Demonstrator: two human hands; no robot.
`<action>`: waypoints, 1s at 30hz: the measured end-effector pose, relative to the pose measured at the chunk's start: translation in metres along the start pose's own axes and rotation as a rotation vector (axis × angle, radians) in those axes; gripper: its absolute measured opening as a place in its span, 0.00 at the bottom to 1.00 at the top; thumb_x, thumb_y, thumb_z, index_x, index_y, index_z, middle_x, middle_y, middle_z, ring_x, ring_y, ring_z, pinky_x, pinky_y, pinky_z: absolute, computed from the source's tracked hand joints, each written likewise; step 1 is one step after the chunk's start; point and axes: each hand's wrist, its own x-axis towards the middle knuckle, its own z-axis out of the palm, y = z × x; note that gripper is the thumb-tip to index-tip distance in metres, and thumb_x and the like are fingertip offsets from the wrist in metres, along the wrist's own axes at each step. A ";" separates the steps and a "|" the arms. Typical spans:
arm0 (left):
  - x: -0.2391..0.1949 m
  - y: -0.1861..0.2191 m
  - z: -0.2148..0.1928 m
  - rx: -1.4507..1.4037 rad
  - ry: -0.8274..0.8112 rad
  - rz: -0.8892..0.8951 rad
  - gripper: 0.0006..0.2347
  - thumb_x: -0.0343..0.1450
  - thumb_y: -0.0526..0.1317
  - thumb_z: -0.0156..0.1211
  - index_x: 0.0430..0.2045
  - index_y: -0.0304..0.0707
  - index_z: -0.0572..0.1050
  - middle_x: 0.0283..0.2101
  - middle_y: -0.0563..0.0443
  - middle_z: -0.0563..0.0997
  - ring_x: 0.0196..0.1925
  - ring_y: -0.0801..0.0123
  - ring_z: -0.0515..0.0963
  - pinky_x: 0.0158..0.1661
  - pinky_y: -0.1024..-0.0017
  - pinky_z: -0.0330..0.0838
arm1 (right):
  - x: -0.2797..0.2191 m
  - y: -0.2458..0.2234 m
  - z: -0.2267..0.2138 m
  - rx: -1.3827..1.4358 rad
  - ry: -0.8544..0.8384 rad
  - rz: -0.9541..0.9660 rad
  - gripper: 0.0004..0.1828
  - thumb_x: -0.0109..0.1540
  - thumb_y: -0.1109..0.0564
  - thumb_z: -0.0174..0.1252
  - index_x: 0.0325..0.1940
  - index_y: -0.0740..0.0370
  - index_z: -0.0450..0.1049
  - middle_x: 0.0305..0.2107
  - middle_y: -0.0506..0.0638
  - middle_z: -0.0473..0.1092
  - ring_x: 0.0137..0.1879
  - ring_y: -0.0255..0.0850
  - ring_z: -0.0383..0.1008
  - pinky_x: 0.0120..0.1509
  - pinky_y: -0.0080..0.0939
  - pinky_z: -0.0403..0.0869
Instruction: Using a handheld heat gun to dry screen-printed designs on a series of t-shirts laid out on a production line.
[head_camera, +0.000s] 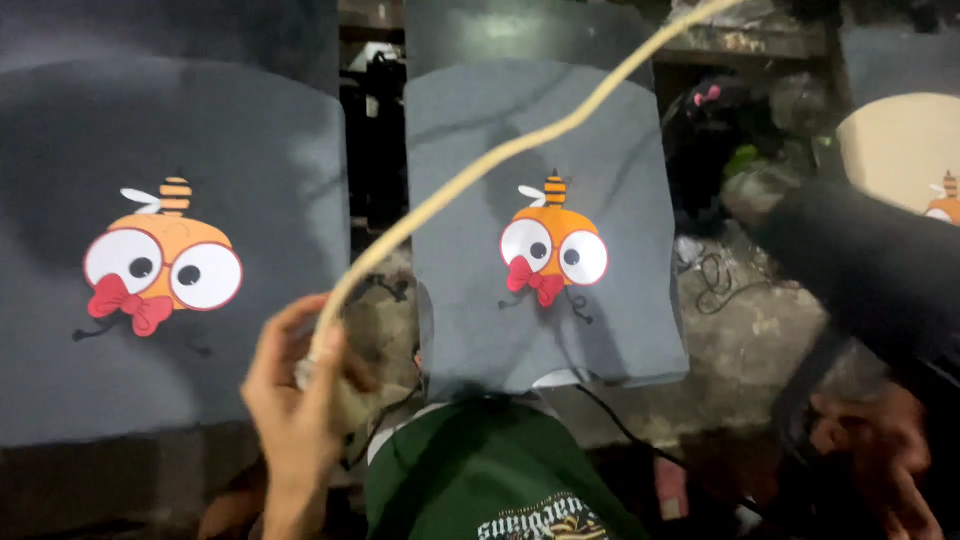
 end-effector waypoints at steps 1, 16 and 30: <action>0.004 0.003 -0.003 -0.028 0.061 -0.010 0.13 0.75 0.39 0.55 0.52 0.35 0.72 0.15 0.47 0.73 0.15 0.69 0.75 0.21 0.76 0.70 | -0.045 0.017 0.038 -0.039 -0.026 -0.328 0.46 0.60 0.20 0.50 0.49 0.68 0.71 0.31 0.58 0.67 0.32 0.54 0.65 0.35 0.57 0.66; 0.021 0.016 0.001 -0.556 0.142 -0.225 0.12 0.73 0.43 0.54 0.21 0.42 0.61 0.20 0.48 0.64 0.19 0.63 0.67 0.23 0.67 0.66 | -0.104 0.004 0.388 -0.137 0.021 -1.081 0.44 0.62 0.20 0.49 0.29 0.69 0.68 0.18 0.55 0.63 0.12 0.39 0.58 0.11 0.42 0.64; 0.032 0.019 0.005 -0.505 0.099 -0.214 0.14 0.74 0.45 0.55 0.21 0.42 0.61 0.16 0.51 0.60 0.18 0.66 0.65 0.24 0.68 0.67 | -0.091 -0.039 0.410 -0.165 -0.124 -1.084 0.44 0.64 0.22 0.44 0.31 0.71 0.66 0.16 0.57 0.61 0.11 0.42 0.55 0.13 0.41 0.63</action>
